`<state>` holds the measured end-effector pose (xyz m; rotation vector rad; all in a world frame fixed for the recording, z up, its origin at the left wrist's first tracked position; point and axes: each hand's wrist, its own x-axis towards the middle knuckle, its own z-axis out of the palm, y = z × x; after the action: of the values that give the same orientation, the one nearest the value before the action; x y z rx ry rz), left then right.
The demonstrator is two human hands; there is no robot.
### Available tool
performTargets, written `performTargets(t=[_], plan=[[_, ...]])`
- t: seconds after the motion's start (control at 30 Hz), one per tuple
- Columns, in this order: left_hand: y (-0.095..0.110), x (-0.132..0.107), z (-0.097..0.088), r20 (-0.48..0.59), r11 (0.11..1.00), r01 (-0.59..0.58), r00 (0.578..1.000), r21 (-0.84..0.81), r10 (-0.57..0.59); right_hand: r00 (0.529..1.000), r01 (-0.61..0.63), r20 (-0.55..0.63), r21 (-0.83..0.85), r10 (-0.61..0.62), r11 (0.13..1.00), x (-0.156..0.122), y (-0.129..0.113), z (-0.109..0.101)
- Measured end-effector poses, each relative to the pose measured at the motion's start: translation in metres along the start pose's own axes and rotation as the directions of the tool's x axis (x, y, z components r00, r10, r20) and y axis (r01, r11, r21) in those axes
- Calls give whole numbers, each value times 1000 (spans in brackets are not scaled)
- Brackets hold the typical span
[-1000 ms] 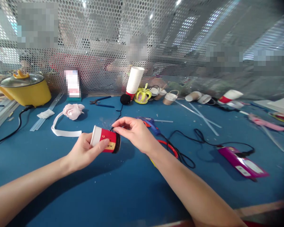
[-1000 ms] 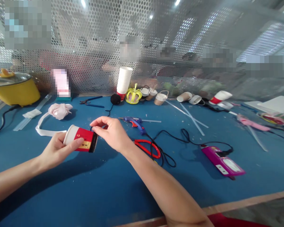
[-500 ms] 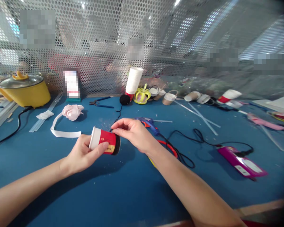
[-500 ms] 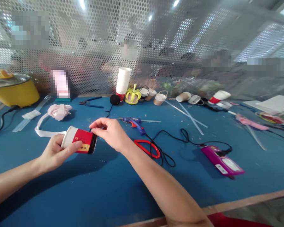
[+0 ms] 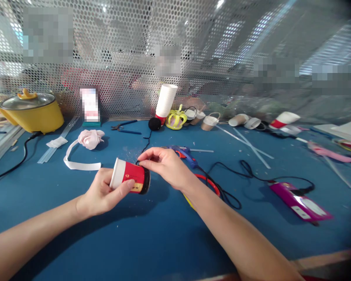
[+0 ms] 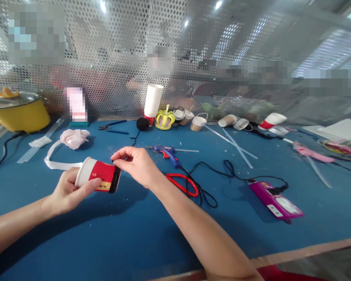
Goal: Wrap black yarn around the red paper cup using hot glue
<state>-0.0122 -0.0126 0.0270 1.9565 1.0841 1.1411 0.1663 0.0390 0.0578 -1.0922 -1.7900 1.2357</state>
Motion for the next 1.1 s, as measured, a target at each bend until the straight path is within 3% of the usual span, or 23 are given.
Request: performTargets(t=[0.13,0.23,0.3,0.37,0.47,0.57,0.63,0.7,0.73,0.77,0.83,0.9,0.97,1.1], plan=[[1,0,0,-13,988,-125,992,91,127,999,45,-10,-104,-46,994,-1,-1,1],[2,2,-2,-21,931,-329,941,161,336,991,93,-80,-185,-109,978,-1,-2,-2],[0,3,-2,-46,892,-407,905,196,423,983,85,-149,-162,-109,983,0,-2,-6],[-4,5,-3,-69,890,-401,903,218,424,985,26,-170,-86,-40,996,1,-2,-9],[-11,8,-2,-69,897,-383,911,218,406,995,-97,30,12,97,995,0,-1,-12],[-16,10,-2,-22,896,-414,906,163,423,977,-141,174,83,125,987,-4,1,-10],[-15,11,-3,27,940,-336,942,61,335,989,-106,112,108,94,988,-8,3,-7],[-13,14,-3,74,989,-73,994,-127,83,997,-53,54,59,50,997,-15,4,-3],[-12,15,-3,104,963,103,991,-250,-79,999,-29,43,11,28,1000,-18,5,0],[-12,17,-2,147,884,278,960,-375,-239,999,-4,37,-44,5,999,-22,5,2],[-12,20,-1,245,650,495,864,-577,-440,998,57,26,-164,-53,985,-28,7,7],[-13,23,0,323,464,580,790,-669,-522,993,120,19,-279,-119,953,-32,10,11],[-14,23,2,329,406,601,757,-688,-564,981,181,5,-363,-193,914,-34,14,13],[-12,19,4,210,584,550,810,-596,-548,918,287,-148,-393,-368,874,-31,20,9]])
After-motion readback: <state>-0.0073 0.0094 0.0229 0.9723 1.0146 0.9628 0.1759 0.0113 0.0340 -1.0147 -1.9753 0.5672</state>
